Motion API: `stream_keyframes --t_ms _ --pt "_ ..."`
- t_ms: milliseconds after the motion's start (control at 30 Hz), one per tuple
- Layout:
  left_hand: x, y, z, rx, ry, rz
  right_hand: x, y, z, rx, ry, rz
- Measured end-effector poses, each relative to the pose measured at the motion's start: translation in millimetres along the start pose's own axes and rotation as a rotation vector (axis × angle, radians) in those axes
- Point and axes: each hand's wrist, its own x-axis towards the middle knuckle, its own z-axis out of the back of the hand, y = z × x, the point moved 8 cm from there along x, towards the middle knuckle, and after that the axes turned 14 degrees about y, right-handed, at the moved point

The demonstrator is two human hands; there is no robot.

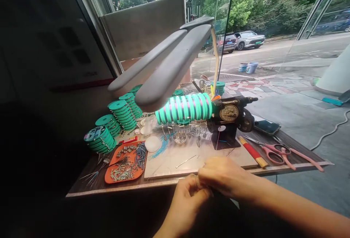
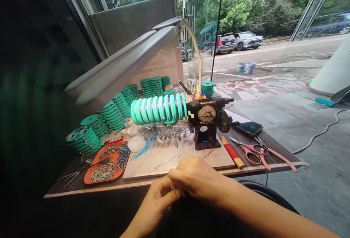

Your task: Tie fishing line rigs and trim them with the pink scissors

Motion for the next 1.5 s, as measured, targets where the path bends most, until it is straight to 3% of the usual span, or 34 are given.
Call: stream_keyframes --t_ms 133,267,400,500,600,700,767,867,967,1100,1200,1267,1367,1433,1500 --pt "-2 -8 4.6 0.101 -0.054 -0.031 0 -2 -4 0.034 -0.011 -0.04" --pt "-9 -27 5.2 0.615 -0.188 -0.158 -1 -10 0 0.136 -0.033 -0.159" --pt "-20 -38 -10.8 1.225 -0.316 -0.436 2 -24 10 0.268 -0.053 -0.306" --pt "-27 -39 -22.6 1.429 -0.353 -0.627 10 -31 12 0.349 -0.031 -0.357" --pt "-23 -40 -25.0 1.342 -0.225 -0.604 16 -33 10 0.4 0.004 -0.376" --pt "-13 -35 -21.1 0.994 -0.034 -0.421 6 -31 12 0.388 -0.036 -0.388" --pt "-5 -21 -11.6 0.602 -0.003 -0.23 -14 -19 20 0.295 -0.187 -0.317" --pt "1 18 -5.5 -0.032 -0.023 0.114 -58 8 27 0.03 -0.466 -0.195" --pt "3 38 -14.5 -0.298 0.011 0.299 -82 29 8 -0.153 -0.5 -0.15" --pt "4 38 -21.1 -0.399 0.033 0.336 -76 45 -16 -0.274 -0.446 -0.064" --pt "2 37 -23.0 -0.446 0.028 0.344 -70 43 -22 -0.203 -0.45 -0.049" --pt "2 38 -25.4 -0.471 0.056 0.34 -69 28 -25 0.042 -0.451 -0.101" --pt "5 39 -29.2 -0.436 0.131 0.342 -73 -6 -47 0.574 -0.398 -0.328" --pt "7 32 -24.4 -0.26 0.127 0.27 -76 -14 -62 0.788 -0.336 -0.424" --pt "7 10 -14.5 0.087 0.048 0.083 -72 -6 -63 0.811 -0.259 -0.4"
